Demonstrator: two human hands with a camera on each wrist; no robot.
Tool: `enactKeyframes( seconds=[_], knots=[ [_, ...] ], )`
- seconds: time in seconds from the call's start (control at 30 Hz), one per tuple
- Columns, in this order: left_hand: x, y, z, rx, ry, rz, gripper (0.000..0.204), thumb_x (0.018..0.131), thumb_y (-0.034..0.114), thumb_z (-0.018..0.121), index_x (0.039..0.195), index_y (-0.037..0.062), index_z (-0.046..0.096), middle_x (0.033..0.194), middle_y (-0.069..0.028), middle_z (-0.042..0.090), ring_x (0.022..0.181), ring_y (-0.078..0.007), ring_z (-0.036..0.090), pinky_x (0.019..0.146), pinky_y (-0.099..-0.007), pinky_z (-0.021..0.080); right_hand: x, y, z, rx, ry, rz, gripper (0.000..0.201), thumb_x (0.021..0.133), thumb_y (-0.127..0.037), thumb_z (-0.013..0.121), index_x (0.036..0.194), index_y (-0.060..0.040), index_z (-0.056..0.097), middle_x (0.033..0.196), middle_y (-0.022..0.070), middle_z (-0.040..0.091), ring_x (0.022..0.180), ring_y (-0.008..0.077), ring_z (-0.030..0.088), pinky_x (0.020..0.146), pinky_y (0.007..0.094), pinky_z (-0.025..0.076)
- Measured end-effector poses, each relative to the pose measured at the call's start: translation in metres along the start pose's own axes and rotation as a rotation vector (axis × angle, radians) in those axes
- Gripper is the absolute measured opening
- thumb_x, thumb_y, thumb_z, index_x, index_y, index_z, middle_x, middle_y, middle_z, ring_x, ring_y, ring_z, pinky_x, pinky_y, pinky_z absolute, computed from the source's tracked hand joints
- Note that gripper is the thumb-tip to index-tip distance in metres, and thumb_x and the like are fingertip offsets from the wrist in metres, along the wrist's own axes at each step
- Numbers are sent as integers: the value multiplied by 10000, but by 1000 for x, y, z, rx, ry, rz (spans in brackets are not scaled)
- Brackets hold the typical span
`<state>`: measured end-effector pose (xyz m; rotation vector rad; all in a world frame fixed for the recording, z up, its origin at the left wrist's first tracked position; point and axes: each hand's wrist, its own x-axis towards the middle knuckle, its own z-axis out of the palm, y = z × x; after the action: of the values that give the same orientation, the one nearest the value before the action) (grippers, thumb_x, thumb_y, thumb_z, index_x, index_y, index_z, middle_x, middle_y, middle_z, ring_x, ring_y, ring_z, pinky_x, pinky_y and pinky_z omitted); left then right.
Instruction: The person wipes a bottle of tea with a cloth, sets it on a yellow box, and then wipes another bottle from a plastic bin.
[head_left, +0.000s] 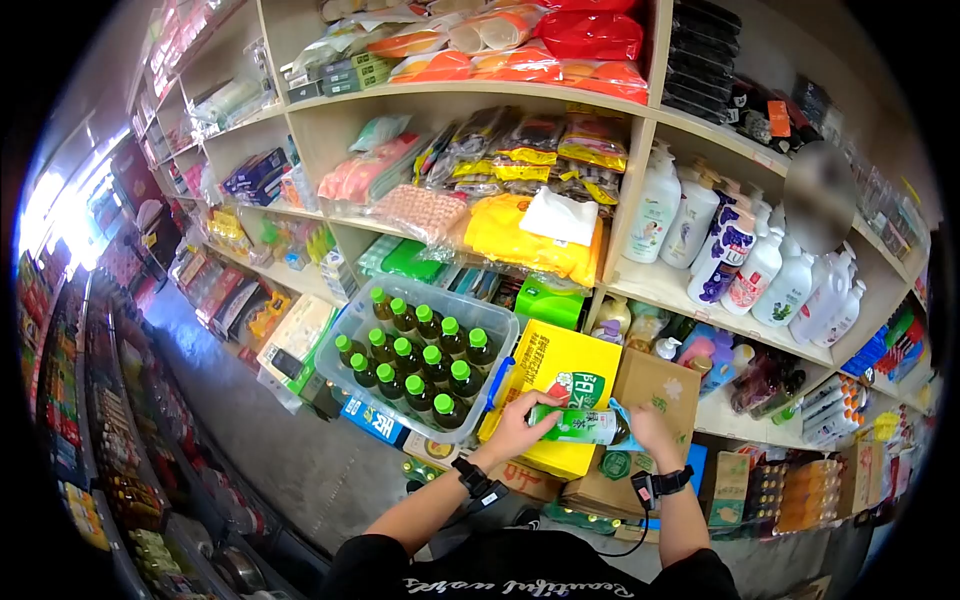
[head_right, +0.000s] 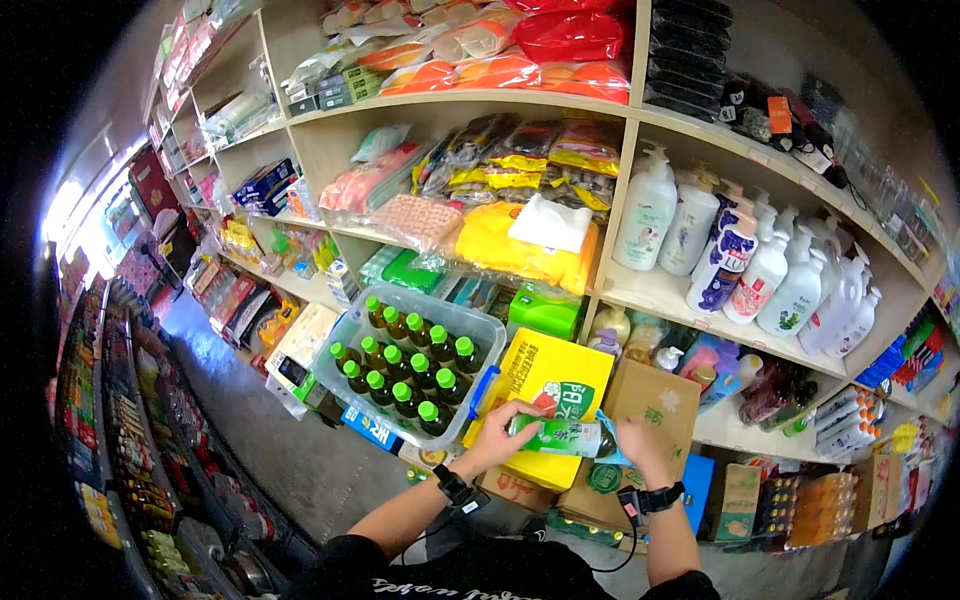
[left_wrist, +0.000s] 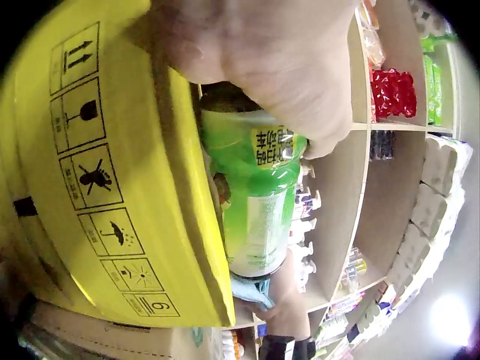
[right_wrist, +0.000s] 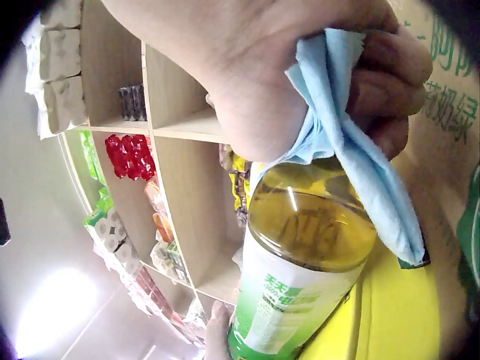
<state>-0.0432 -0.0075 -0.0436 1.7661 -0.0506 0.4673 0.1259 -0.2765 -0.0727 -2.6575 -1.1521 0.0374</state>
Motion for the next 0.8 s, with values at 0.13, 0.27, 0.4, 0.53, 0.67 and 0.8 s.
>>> enactKeyframes(
  seconds=[0.13,0.27,0.4,0.53,0.67,0.8],
  knots=[
    [-22,15,-30,-230,-26,-70,431,1017,100,651,1419,7,525,1484,-122,552,1383,-222,514,1193,-366,363,3,11,14,94,7,34,205,922,-108,529,889,22,683,933,298,688,916,456,687,794,544,550],
    [-109,55,-111,-348,-17,-319,231,1095,140,524,1241,-5,628,1153,-91,703,1072,-184,668,982,-347,523,-1,2,9,183,-6,185,212,931,-101,520,900,24,689,946,299,693,912,453,692,792,544,548],
    [-243,53,-159,-690,263,-696,351,1051,351,525,886,44,568,844,-116,603,753,-226,558,687,-356,449,10,-1,-13,57,-187,60,215,938,-89,503,949,26,685,979,289,697,903,462,686,805,540,550],
    [-436,-35,-143,-826,586,-1221,342,989,320,578,1001,-2,694,940,-110,651,814,-214,619,756,-362,500,18,6,-13,23,-240,-16,198,935,-104,520,945,11,682,987,273,701,932,458,681,827,530,547],
    [-477,-70,-104,-732,668,-1428,331,987,310,579,1008,0,695,945,-108,654,815,-214,620,756,-361,501,21,16,-11,-14,-265,-30,198,935,-102,531,967,15,688,1005,273,707,956,453,687,845,523,548],
    [-470,-86,-93,-683,669,-1462,321,986,300,581,1016,2,697,950,-107,657,816,-214,622,755,-359,502,26,13,-29,-54,-373,-8,214,934,-99,548,1044,2,701,1061,266,711,1007,448,681,888,492,548]
  ],
)
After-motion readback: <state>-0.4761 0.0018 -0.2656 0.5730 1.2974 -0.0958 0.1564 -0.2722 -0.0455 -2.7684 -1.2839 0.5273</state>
